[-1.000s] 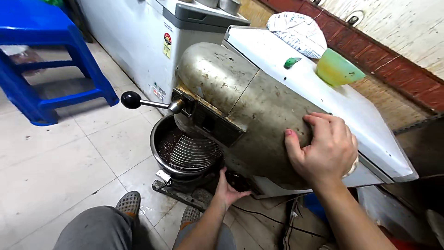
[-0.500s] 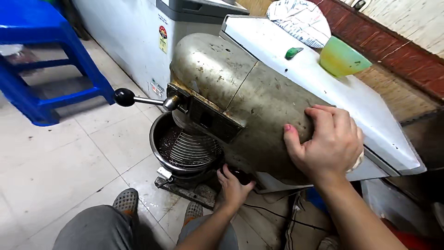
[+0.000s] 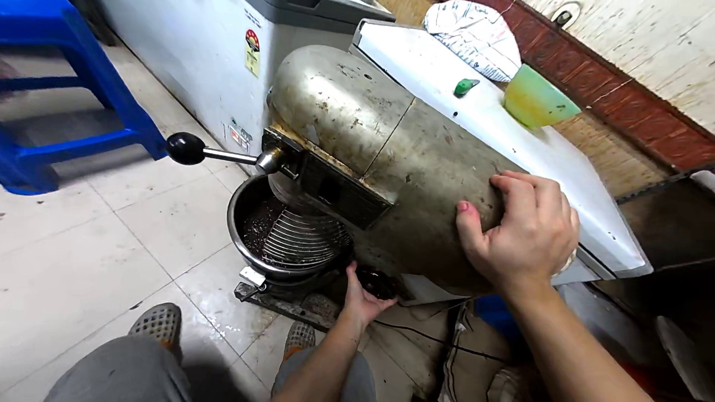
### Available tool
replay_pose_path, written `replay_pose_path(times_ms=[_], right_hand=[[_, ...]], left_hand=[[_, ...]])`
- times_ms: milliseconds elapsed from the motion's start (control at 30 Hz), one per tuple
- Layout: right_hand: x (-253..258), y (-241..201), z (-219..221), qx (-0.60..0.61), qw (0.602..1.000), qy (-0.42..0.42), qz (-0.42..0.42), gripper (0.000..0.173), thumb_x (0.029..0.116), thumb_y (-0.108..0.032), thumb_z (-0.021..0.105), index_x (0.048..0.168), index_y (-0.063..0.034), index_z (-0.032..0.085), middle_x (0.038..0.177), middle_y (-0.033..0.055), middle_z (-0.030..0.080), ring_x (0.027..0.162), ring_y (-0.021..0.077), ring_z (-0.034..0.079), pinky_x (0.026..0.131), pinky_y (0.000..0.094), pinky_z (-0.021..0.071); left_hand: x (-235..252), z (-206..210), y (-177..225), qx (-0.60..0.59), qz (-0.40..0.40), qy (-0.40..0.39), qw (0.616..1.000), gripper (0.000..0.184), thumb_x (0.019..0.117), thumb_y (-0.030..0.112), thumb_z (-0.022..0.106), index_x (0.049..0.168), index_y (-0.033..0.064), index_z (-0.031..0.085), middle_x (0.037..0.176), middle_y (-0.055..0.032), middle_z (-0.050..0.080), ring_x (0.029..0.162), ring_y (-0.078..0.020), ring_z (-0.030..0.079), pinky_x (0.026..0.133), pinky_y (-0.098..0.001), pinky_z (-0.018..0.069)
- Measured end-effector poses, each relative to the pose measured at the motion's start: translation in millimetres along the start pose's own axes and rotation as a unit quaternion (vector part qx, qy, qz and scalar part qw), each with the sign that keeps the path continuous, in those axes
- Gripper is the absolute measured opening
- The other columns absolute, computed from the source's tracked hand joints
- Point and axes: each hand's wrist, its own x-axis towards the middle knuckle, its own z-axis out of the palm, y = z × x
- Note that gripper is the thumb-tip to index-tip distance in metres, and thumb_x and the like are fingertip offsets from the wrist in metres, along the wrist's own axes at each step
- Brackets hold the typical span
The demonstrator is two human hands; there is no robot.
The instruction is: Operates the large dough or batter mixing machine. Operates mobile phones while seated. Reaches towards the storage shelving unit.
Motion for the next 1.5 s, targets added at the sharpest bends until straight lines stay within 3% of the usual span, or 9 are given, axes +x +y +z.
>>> replay_pose_path(times_ms=[133, 200, 300, 400, 500, 600, 733, 1233, 1500], right_hand=[[1, -1, -1, -0.004, 1.000, -0.010, -0.002, 0.061, 0.0950, -0.058, 0.046, 0.117, -0.0056, 0.069, 0.120, 0.0203, 0.068, 0.102, 0.0385, 0.064, 0.077, 0.0538, 0.0454], [2, -1, -1, -0.007, 1.000, -0.008, -0.003, 0.062, 0.0949, -0.059, 0.046, 0.116, -0.0050, 0.069, 0.120, 0.0212, 0.067, 0.101, 0.0394, 0.064, 0.076, 0.0542, 0.0448], [0, -3, 0, -0.015, 1.000, -0.012, -0.006, 0.064, 0.0946, -0.059, 0.045, 0.118, -0.0036, 0.067, 0.121, 0.0231, 0.066, 0.102, 0.0414, 0.063, 0.076, 0.0553, 0.0448], [0, -4, 0, -0.018, 1.000, -0.016, -0.010, 0.064, 0.0950, -0.059, 0.044, 0.118, -0.0027, 0.067, 0.122, 0.0235, 0.065, 0.103, 0.0420, 0.063, 0.077, 0.0562, 0.0454], [0, -2, 1, -0.018, 1.000, -0.009, -0.012, 0.064, 0.0951, -0.059, 0.044, 0.117, -0.0031, 0.068, 0.122, 0.0228, 0.066, 0.102, 0.0417, 0.064, 0.076, 0.0567, 0.0468], [1, -3, 1, -0.015, 1.000, -0.011, -0.015, 0.065, 0.0953, -0.059, 0.044, 0.118, -0.0022, 0.068, 0.123, 0.0236, 0.066, 0.102, 0.0430, 0.064, 0.077, 0.0567, 0.0463], [-1, -4, 0, -0.026, 1.000, -0.007, -0.012, 0.065, 0.0957, -0.060, 0.044, 0.118, -0.0034, 0.067, 0.122, 0.0227, 0.066, 0.103, 0.0417, 0.064, 0.078, 0.0558, 0.0458], [2, -5, 3, -0.036, 0.999, 0.005, -0.020, 0.066, 0.0956, -0.062, 0.042, 0.117, -0.0042, 0.067, 0.121, 0.0225, 0.068, 0.104, 0.0415, 0.065, 0.078, 0.0551, 0.0451], [0, -6, 6, -0.041, 0.999, 0.008, -0.016, 0.068, 0.0959, -0.062, 0.039, 0.116, -0.0026, 0.066, 0.120, 0.0245, 0.066, 0.103, 0.0435, 0.064, 0.079, 0.0581, 0.0461]], left_hand=[[5, -4, -6, 0.236, 0.150, 0.077, 0.957, 0.074, 0.1013, 0.044, 0.061, 0.156, 0.0111, 0.023, 0.140, -0.0284, 0.050, 0.119, -0.0411, 0.058, 0.090, -0.0567, 0.0538], [0, -3, -9, 0.457, 0.273, 0.132, 0.836, 0.113, 0.0768, 0.031, 0.089, 0.155, -0.0005, 0.013, 0.142, -0.0323, 0.047, 0.123, -0.0405, 0.058, 0.099, -0.0527, 0.0530], [-5, -5, -19, 0.702, 0.362, 0.211, 0.576, 0.137, 0.0518, 0.064, 0.092, 0.152, -0.0058, 0.031, 0.154, -0.0341, 0.034, 0.139, -0.0458, 0.044, 0.114, -0.0522, 0.0411], [3, -19, -24, 0.744, 0.420, 0.206, 0.477, 0.136, 0.0537, 0.078, 0.082, 0.153, -0.0028, 0.036, 0.156, -0.0372, 0.030, 0.141, -0.0515, 0.039, 0.115, -0.0557, 0.0381], [0, -34, -21, 0.655, 0.455, 0.128, 0.589, 0.134, 0.0597, 0.071, 0.085, 0.158, 0.0006, 0.029, 0.162, -0.0374, 0.015, 0.148, -0.0535, 0.025, 0.117, -0.0567, 0.0366], [-8, -29, -20, 0.404, 0.366, 0.086, 0.834, 0.111, 0.0866, 0.042, 0.080, 0.161, 0.0004, 0.008, 0.162, -0.0354, 0.017, 0.146, -0.0486, 0.031, 0.111, -0.0596, 0.0413], [-7, -12, -5, 0.115, 0.050, -0.009, 0.992, 0.097, 0.0886, 0.088, 0.031, 0.161, 0.0253, 0.024, 0.158, -0.0230, 0.039, 0.136, -0.0475, 0.049, 0.098, -0.0703, 0.0479], [3, -3, 10, 0.267, 0.104, 0.069, 0.956, 0.071, 0.1000, 0.046, 0.061, 0.152, 0.0049, 0.036, 0.140, -0.0264, 0.052, 0.119, -0.0403, 0.059, 0.091, -0.0559, 0.0540], [-25, 18, -9, 0.629, 0.241, 0.238, 0.699, 0.123, 0.0668, 0.058, 0.086, 0.158, 0.0089, 0.020, 0.143, -0.0261, 0.052, 0.125, -0.0382, 0.060, 0.105, -0.0580, 0.0476]])
